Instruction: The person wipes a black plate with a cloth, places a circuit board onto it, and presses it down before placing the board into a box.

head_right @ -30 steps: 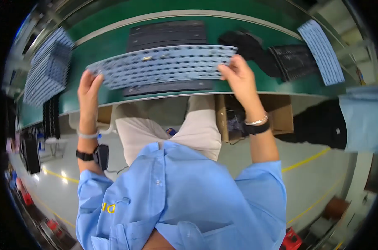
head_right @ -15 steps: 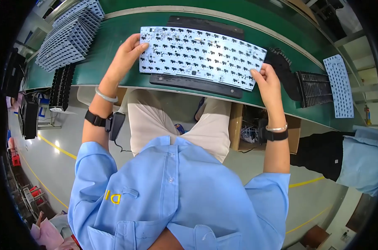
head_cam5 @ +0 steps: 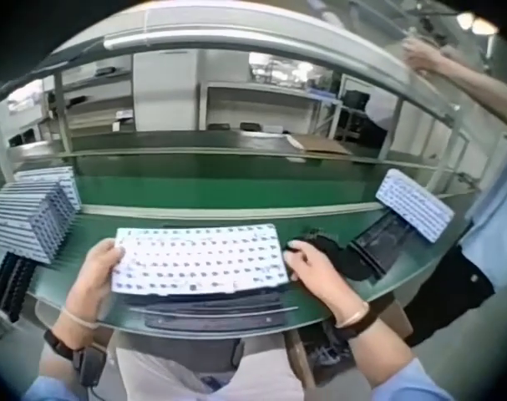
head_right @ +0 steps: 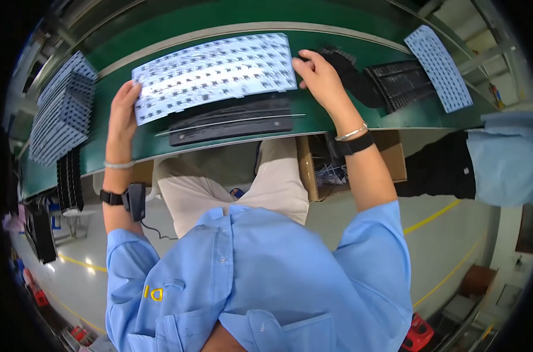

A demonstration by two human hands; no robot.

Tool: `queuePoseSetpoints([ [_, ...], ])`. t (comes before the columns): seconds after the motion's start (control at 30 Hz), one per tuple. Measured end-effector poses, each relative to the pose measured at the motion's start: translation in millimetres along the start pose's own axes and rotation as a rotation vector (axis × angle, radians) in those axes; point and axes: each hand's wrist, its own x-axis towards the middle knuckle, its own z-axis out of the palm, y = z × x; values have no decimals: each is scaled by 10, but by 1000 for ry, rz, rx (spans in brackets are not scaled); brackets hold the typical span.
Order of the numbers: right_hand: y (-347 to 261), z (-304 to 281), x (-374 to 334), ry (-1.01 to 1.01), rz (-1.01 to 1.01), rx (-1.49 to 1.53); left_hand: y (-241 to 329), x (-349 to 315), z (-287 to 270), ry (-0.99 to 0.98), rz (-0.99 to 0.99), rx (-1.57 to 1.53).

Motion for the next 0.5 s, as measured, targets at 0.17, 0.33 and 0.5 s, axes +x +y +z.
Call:
queuePoseSetpoints([
  [0.17, -34, -298, 15, 106, 260, 1190, -104, 59, -174, 44, 29, -67],
  [0.33, -102, -217, -119, 3, 219, 1581, -269, 29, -184, 60, -52, -69],
  [0.5, -71, -251, -185, 140, 256, 1552, -375, 162, -27, 10, -87, -60],
])
